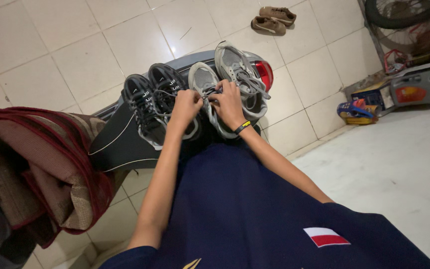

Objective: The person removes the laces from two pairs of sneakers placed on a scooter seat, then re-laces each shoe by threading the laces through the eyelets and tying them. The person handles the shoes one at a time, adjusting the laces and securing the knots.

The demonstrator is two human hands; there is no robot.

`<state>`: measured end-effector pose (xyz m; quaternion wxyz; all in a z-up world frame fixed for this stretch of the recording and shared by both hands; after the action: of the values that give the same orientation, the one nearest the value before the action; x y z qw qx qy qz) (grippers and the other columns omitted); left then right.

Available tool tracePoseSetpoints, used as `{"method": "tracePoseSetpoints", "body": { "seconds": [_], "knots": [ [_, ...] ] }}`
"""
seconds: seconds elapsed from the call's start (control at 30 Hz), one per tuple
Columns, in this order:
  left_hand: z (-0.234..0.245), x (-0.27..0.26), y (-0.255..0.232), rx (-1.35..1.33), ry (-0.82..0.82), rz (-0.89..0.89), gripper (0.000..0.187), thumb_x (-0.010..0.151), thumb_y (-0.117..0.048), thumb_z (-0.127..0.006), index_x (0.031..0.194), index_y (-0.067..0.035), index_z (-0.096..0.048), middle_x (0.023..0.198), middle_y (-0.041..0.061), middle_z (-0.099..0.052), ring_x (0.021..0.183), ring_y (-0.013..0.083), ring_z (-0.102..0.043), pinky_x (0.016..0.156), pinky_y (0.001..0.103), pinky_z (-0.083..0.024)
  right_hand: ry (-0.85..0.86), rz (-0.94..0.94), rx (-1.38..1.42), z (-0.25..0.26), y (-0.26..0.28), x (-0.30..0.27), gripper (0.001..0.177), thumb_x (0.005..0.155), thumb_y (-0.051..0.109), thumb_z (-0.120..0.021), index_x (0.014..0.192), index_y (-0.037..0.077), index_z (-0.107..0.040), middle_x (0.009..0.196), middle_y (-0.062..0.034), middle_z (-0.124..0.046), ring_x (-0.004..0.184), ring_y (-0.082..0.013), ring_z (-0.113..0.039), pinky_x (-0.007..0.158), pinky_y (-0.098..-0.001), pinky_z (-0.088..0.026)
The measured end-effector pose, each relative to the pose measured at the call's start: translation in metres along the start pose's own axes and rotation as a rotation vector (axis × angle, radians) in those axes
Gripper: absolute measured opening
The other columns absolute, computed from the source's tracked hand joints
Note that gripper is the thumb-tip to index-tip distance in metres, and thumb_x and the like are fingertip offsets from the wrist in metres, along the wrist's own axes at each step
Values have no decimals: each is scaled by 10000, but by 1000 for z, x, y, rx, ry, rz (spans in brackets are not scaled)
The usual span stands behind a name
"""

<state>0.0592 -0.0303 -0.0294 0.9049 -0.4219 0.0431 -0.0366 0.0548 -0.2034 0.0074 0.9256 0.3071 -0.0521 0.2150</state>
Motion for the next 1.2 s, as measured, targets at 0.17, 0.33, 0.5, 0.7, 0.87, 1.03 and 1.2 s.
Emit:
{"method": "tracePoseSetpoints", "body": {
  "seconds": [0.17, 0.33, 0.5, 0.7, 0.87, 1.03, 1.2],
  "knots": [
    [-3, 2, -7, 33, -26, -100, 154, 809, -126, -755, 844, 24, -762, 799, 253, -697, 767, 421, -699, 721, 483, -557, -11, 15, -11, -3, -1, -1, 196, 714, 153, -842, 907, 144, -808, 1100, -73, -556, 1095, -302, -502, 924, -435, -404],
    [-8, -13, -29, 185, -34, -103, 265, 838, -193, -784, 957, 28, -698, 959, 243, -687, 955, 438, -649, 859, 494, -519, 37, 80, -116, -1, 0, 4, 265, 690, 150, -821, 947, 128, -761, 1093, -99, -545, 1055, -335, -488, 875, -447, -417],
    [3, -34, -48, 296, -137, -102, 574, 742, -298, -848, 1174, -4, -611, 1190, 242, -565, 1182, 443, -482, 1068, 588, -319, 123, 284, -180, 8, -1, 5, 308, 707, 165, -797, 997, 97, -718, 1105, -127, -525, 1046, -342, -480, 880, -455, -425],
    [17, -41, -60, 478, -336, -11, 763, 659, -421, -888, 1207, 14, -584, 1329, 293, -457, 1353, 472, -335, 1199, 694, -94, 251, 264, 86, 58, -7, 9, 114, 909, 161, -727, 954, 71, -673, 1096, -105, -521, 1030, -271, -507, 900, -401, -452],
    [12, -47, -59, 522, -358, 124, 857, 646, -469, -885, 1266, 23, -556, 1394, 311, -406, 1407, 484, -277, 1181, 717, -75, 451, -234, 922, 132, -33, -15, 149, 1013, 141, -609, 1118, 47, -657, 1065, -61, -624, 935, -138, -600, 835, -282, -503],
    [8, -47, -59, 536, -384, 142, 916, 658, -519, -875, 1298, 40, -532, 1393, 321, -420, 1407, 501, -283, 1154, 731, -67, -69, -87, 1391, 202, -64, -57, 114, 1103, 50, -604, 1079, -7, -700, 1229, -112, -669, 1225, -155, -641, 1134, -264, -485],
    [0, -48, -60, 529, -403, 154, 859, 695, -476, -842, 1314, 28, -526, 1392, 293, -453, 1413, 470, -314, 1175, 724, -81, -356, 295, 2442, 266, -85, -81, 88, 1085, 10, -599, 1159, -37, -597, 1151, -113, -649, 1105, -168, -670, 1087, -210, -568]
  ]
}}
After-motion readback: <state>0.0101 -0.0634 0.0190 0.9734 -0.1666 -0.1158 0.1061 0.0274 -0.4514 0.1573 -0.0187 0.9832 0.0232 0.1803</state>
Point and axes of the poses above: each hand's wrist, its own x-axis towards the middle knuckle, its own z-axis out of the back of the hand, y = z × x, the point moved 3 cm from there along x, towards the middle knuckle
